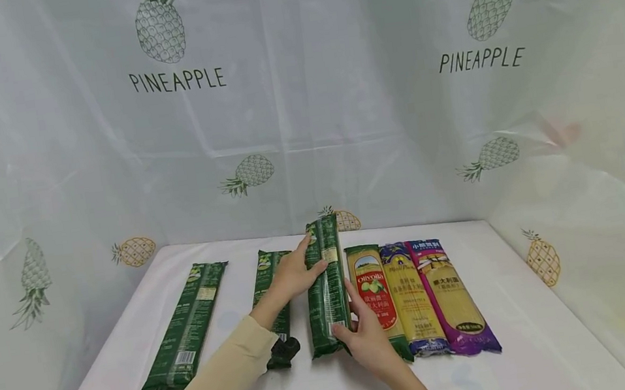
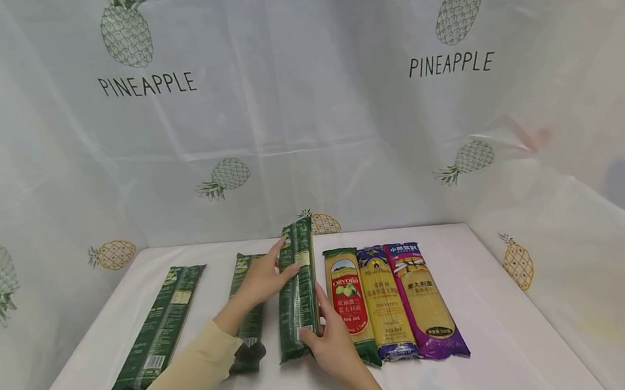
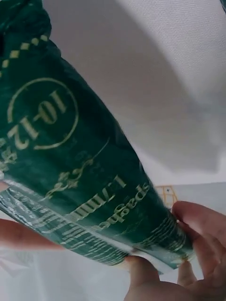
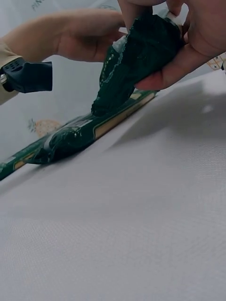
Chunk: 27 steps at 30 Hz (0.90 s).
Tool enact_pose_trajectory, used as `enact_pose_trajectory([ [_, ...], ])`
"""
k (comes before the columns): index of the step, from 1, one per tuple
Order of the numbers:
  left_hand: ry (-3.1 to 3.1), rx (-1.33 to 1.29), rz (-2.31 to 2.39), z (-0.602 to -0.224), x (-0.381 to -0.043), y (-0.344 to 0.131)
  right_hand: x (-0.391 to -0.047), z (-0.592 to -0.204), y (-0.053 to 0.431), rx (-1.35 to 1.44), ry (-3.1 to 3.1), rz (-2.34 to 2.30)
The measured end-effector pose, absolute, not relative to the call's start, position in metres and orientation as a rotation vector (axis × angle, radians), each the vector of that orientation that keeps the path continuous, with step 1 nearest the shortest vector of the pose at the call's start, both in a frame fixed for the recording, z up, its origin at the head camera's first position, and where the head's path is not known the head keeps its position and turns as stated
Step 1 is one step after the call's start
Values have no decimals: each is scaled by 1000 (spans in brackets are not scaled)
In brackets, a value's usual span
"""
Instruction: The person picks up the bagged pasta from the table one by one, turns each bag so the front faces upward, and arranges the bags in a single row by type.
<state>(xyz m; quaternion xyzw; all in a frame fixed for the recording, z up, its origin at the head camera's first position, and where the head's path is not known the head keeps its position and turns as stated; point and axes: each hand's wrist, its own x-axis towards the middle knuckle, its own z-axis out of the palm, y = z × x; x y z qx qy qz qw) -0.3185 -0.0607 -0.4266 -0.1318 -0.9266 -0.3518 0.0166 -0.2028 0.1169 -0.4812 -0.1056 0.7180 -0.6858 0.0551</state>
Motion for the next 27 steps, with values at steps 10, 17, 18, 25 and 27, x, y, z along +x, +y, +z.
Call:
enact_pose_trajectory([
  [10, -2785, -389, -1337, -431, -313, -54, -202, -480, 115, -292, 2394, -1973],
  [17, -2697, -331, -1529, -433, -312, -52, -202, -475, 119, -301, 2466, -1895],
  [18, -2691, -323, -1554, -432, -312, -52, -202, -474, 120, -304, 2454, -1892],
  [25, -2662, -260, -1711, -429, -309, -53, -204, -470, 127, -232, 2264, -1897],
  [27, -2653, -248, -1737, -430, -311, -53, -205, -469, 131, -187, 2115, -1955],
])
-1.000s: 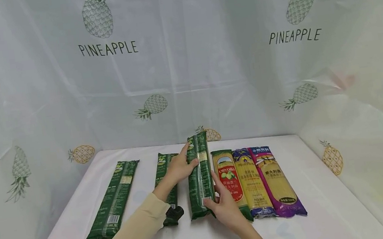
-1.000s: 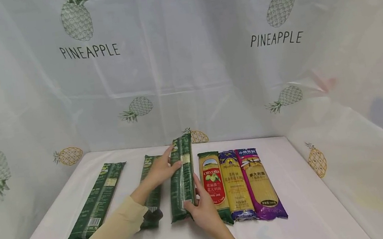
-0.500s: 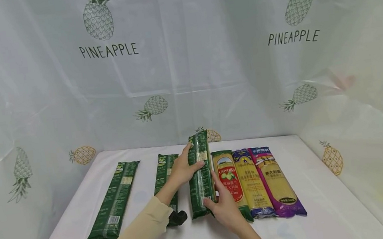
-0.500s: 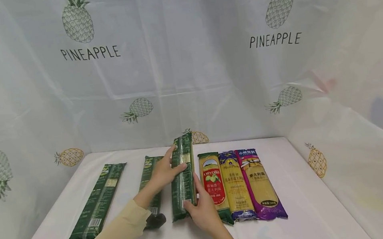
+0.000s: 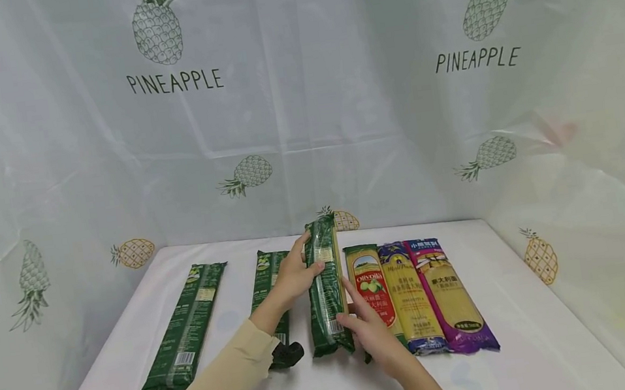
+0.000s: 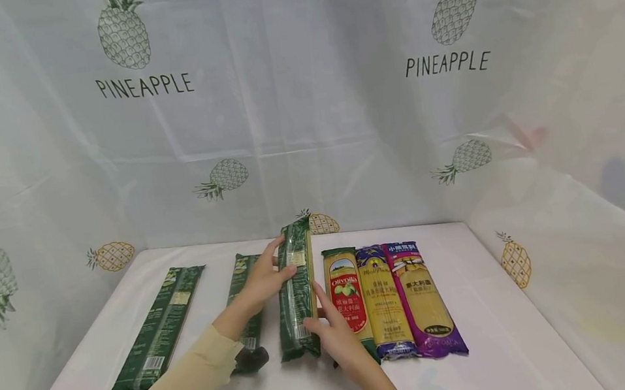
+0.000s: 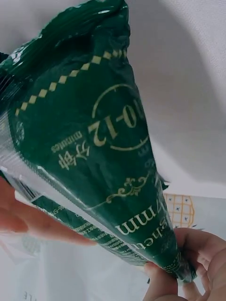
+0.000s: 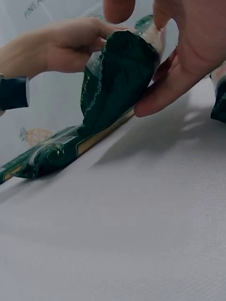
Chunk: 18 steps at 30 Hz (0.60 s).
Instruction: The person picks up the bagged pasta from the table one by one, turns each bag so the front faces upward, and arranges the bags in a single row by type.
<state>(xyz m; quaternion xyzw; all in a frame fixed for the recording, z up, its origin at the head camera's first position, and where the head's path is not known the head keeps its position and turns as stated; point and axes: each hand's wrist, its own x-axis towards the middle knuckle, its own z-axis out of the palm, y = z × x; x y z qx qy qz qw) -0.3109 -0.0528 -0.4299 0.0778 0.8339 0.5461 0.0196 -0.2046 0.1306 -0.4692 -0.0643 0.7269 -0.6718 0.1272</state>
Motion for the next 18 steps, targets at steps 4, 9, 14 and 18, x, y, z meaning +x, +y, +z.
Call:
enact_pose_trajectory([
  [4, 2550, 234, 1722, -432, -314, -54, -206, -471, 137, -177, 1796, -2085],
  [9, 2511, 230, 1724, -431, -315, -54, -211, -478, 142, -233, 1746, -2102],
  [14, 2500, 230, 1682, -431, -314, -55, -212, -480, 139, -243, 1969, -2032],
  [18, 2517, 257, 1625, -430, -313, -55, -211, -480, 136, -242, 2118, -2005],
])
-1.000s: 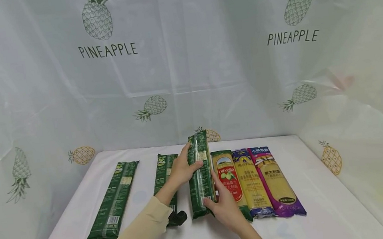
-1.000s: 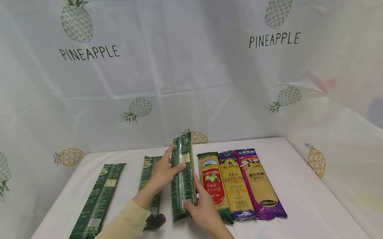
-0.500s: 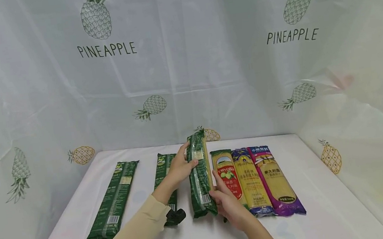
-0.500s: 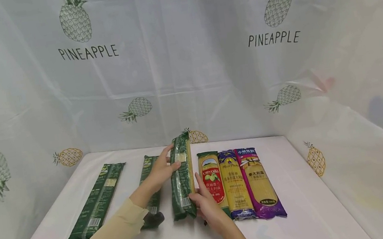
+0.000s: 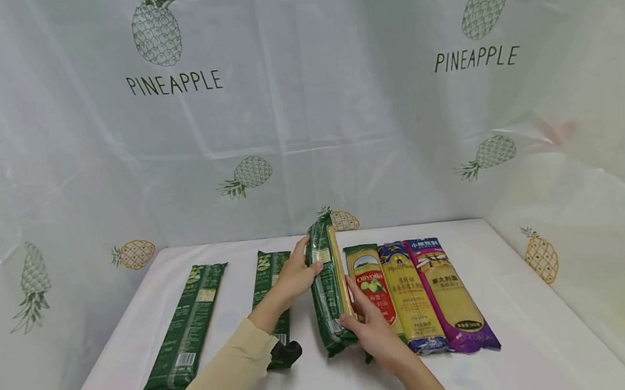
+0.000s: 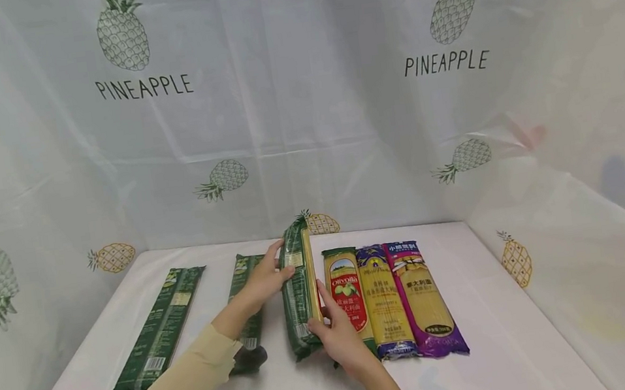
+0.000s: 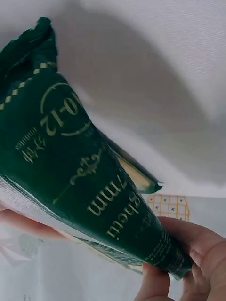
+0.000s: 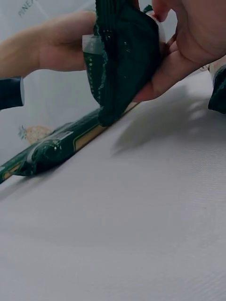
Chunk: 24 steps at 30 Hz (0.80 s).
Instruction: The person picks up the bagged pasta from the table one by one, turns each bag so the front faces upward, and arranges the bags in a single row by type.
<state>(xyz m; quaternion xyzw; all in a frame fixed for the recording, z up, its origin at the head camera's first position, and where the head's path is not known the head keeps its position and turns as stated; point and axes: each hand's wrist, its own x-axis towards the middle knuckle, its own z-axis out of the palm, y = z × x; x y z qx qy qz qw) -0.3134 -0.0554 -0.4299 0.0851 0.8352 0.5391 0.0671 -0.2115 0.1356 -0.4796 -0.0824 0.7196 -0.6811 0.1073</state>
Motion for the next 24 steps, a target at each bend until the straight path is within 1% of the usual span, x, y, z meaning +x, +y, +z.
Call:
enact_pose_trajectory([
  [12, 2775, 392, 1284, -427, -310, -55, -207, -481, 128, -291, 2256, -2055],
  [18, 2786, 426, 1352, -431, -310, -53, -208, -483, 124, -268, 2318, -2034],
  [24, 2713, 369, 1520, -432, -309, -52, -209, -480, 122, -218, 2374, -1973],
])
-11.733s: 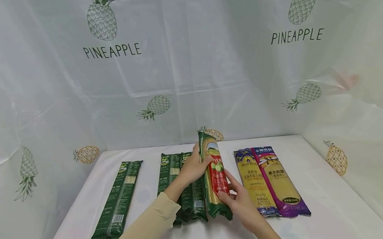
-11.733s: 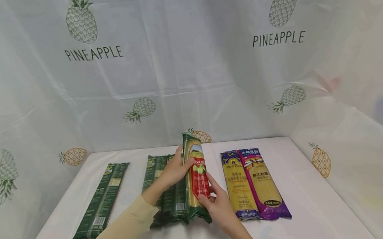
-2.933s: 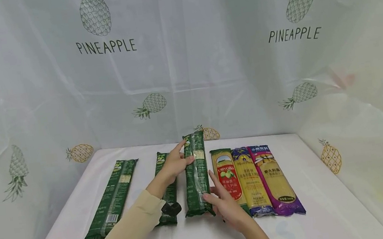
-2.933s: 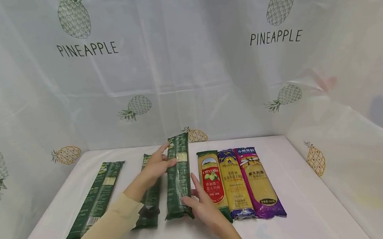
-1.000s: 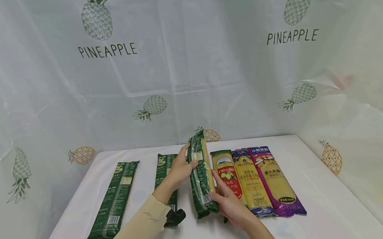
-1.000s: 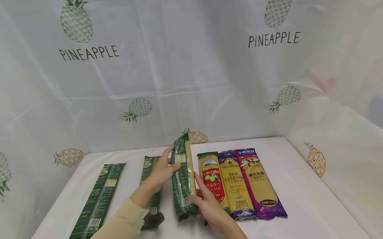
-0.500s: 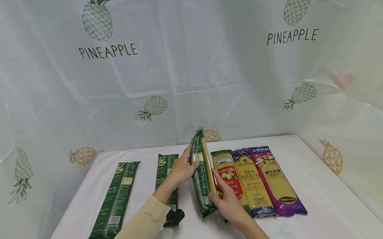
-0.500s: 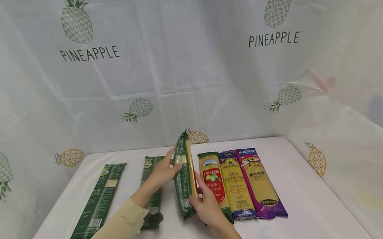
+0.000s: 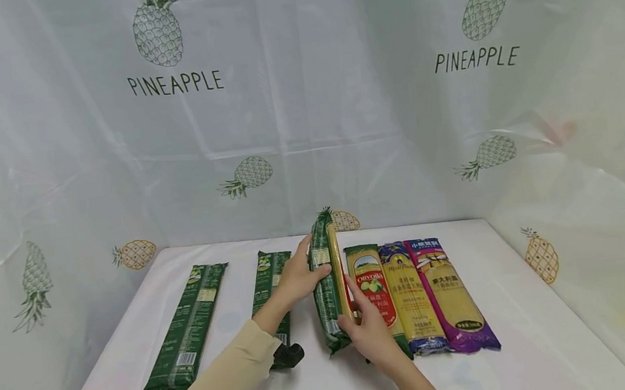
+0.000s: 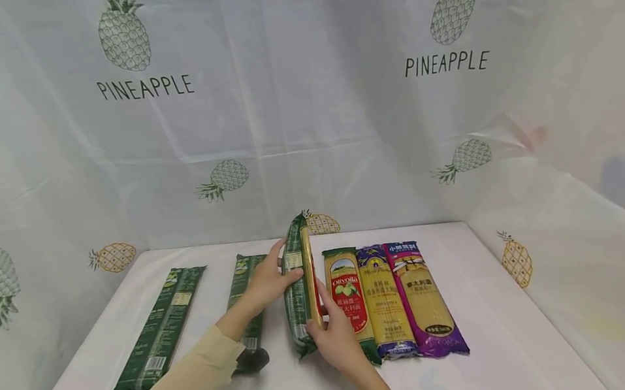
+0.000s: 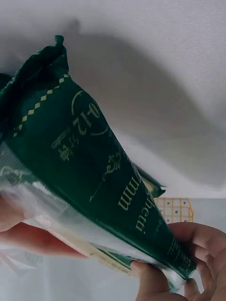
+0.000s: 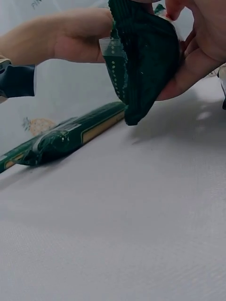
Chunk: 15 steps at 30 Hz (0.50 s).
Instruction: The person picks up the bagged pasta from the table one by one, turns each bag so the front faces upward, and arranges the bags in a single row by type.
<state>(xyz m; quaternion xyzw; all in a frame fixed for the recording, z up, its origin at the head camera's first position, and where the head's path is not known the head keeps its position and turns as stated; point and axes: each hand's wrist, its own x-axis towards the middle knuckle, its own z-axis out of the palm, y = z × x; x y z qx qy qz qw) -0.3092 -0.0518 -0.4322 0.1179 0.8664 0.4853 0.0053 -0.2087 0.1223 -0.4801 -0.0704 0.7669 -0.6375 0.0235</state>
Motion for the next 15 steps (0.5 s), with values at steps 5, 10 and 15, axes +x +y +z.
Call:
enact_pose_trajectory([
  [5, 2638, 303, 1610, -430, -306, -52, -208, -477, 122, -174, 2348, -1935],
  [10, 2580, 290, 1645, -427, -306, -53, -207, -473, 128, -148, 2259, -1915],
  [15, 2531, 269, 1686, -429, -309, -56, -208, -473, 135, -146, 1975, -2013],
])
